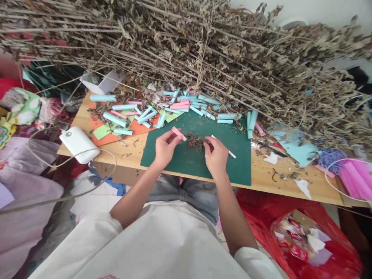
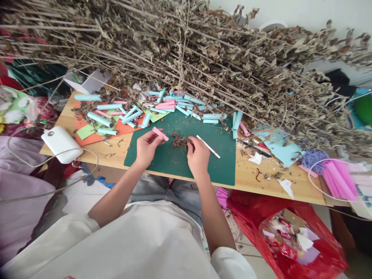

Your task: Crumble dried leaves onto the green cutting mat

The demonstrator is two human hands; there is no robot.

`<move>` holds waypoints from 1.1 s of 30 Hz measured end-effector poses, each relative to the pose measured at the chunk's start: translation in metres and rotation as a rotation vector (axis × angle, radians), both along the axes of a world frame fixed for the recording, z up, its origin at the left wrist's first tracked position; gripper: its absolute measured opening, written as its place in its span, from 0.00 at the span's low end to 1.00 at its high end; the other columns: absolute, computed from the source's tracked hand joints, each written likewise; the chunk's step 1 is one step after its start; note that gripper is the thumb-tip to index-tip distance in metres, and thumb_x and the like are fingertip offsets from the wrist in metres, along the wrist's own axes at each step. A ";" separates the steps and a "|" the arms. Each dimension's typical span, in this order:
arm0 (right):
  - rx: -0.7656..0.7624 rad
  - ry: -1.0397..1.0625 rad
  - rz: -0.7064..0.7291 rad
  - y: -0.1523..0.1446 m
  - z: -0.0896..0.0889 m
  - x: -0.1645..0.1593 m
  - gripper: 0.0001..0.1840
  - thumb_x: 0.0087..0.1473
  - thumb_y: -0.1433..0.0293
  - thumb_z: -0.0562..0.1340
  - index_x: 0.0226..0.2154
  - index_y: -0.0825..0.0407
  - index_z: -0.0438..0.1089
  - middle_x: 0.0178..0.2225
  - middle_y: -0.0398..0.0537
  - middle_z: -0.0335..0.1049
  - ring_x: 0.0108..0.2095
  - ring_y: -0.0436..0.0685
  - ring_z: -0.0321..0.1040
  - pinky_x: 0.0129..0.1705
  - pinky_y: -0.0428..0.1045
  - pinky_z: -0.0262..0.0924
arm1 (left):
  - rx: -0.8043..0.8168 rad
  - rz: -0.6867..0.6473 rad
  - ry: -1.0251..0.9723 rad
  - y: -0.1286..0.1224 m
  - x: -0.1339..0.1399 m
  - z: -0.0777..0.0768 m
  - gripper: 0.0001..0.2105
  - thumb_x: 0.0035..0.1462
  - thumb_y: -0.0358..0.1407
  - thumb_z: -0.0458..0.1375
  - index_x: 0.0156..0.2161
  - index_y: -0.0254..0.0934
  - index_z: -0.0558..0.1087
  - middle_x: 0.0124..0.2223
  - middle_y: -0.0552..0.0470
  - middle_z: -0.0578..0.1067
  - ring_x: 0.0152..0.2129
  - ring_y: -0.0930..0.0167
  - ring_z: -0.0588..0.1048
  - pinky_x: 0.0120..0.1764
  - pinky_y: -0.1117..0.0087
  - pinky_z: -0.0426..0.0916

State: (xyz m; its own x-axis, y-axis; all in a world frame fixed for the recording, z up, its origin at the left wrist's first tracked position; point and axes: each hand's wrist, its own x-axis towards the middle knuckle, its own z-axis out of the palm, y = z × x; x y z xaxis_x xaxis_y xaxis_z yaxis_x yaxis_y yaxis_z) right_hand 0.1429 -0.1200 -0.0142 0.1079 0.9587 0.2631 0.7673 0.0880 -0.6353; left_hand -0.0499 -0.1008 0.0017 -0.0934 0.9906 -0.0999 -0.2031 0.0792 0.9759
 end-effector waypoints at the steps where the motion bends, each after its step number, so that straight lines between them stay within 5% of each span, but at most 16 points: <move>1: -0.003 -0.012 -0.010 -0.001 0.000 0.000 0.15 0.59 0.68 0.56 0.45 0.52 0.74 0.37 0.52 0.75 0.33 0.58 0.70 0.42 0.54 0.66 | -0.082 0.001 -0.123 0.001 -0.002 0.005 0.13 0.53 0.38 0.66 0.43 0.35 0.78 0.37 0.50 0.80 0.33 0.73 0.79 0.39 0.74 0.75; 5: -0.015 -0.093 -0.018 -0.003 -0.001 -0.002 0.16 0.59 0.67 0.56 0.47 0.52 0.74 0.40 0.55 0.73 0.35 0.58 0.69 0.44 0.55 0.66 | -0.332 -0.058 -0.489 0.006 -0.013 0.021 0.09 0.58 0.36 0.62 0.41 0.33 0.77 0.34 0.52 0.79 0.30 0.79 0.78 0.35 0.82 0.74; 10: -0.017 -0.154 0.008 -0.003 -0.001 -0.007 0.15 0.60 0.68 0.56 0.43 0.53 0.76 0.38 0.55 0.72 0.39 0.61 0.69 0.44 0.55 0.65 | -0.384 -0.097 -0.431 0.009 -0.020 0.019 0.10 0.64 0.37 0.56 0.42 0.33 0.76 0.38 0.48 0.79 0.32 0.77 0.79 0.37 0.80 0.76; 13: 0.002 -0.090 0.005 -0.003 0.000 -0.007 0.14 0.60 0.69 0.55 0.38 0.52 0.76 0.35 0.53 0.73 0.38 0.60 0.69 0.45 0.56 0.64 | -0.242 -0.130 -0.221 0.009 -0.018 0.011 0.13 0.63 0.41 0.56 0.45 0.34 0.75 0.39 0.47 0.79 0.34 0.74 0.79 0.40 0.75 0.77; 20: 0.129 0.217 -0.117 -0.002 0.013 -0.007 0.09 0.57 0.66 0.61 0.33 0.51 0.77 0.37 0.51 0.73 0.36 0.56 0.70 0.38 0.52 0.66 | 0.410 -0.109 0.615 0.012 -0.007 0.001 0.08 0.60 0.38 0.60 0.40 0.37 0.77 0.42 0.47 0.79 0.41 0.68 0.77 0.47 0.66 0.72; 27: 0.022 0.884 -0.227 0.008 0.015 -0.008 0.12 0.46 0.63 0.69 0.33 0.52 0.76 0.30 0.45 0.76 0.30 0.52 0.72 0.33 0.48 0.67 | 0.561 -0.155 0.739 0.015 -0.001 -0.006 0.09 0.63 0.34 0.56 0.45 0.37 0.76 0.43 0.46 0.79 0.41 0.69 0.77 0.45 0.68 0.71; 33: -0.017 1.004 -0.231 0.009 0.018 -0.011 0.13 0.42 0.63 0.72 0.31 0.52 0.75 0.27 0.43 0.76 0.28 0.51 0.72 0.32 0.47 0.68 | 0.621 -0.215 0.773 0.013 0.007 -0.009 0.11 0.64 0.36 0.55 0.48 0.38 0.76 0.44 0.45 0.79 0.42 0.68 0.76 0.47 0.66 0.71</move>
State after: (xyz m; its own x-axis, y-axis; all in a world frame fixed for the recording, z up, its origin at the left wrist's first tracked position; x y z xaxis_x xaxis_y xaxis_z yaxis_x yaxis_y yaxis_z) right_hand 0.1323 -0.1112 0.0036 0.4525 0.8895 -0.0631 -0.1210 -0.0089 -0.9926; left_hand -0.0431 -0.0879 -0.0073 0.2718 0.8502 0.4508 0.4603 -0.5263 0.7149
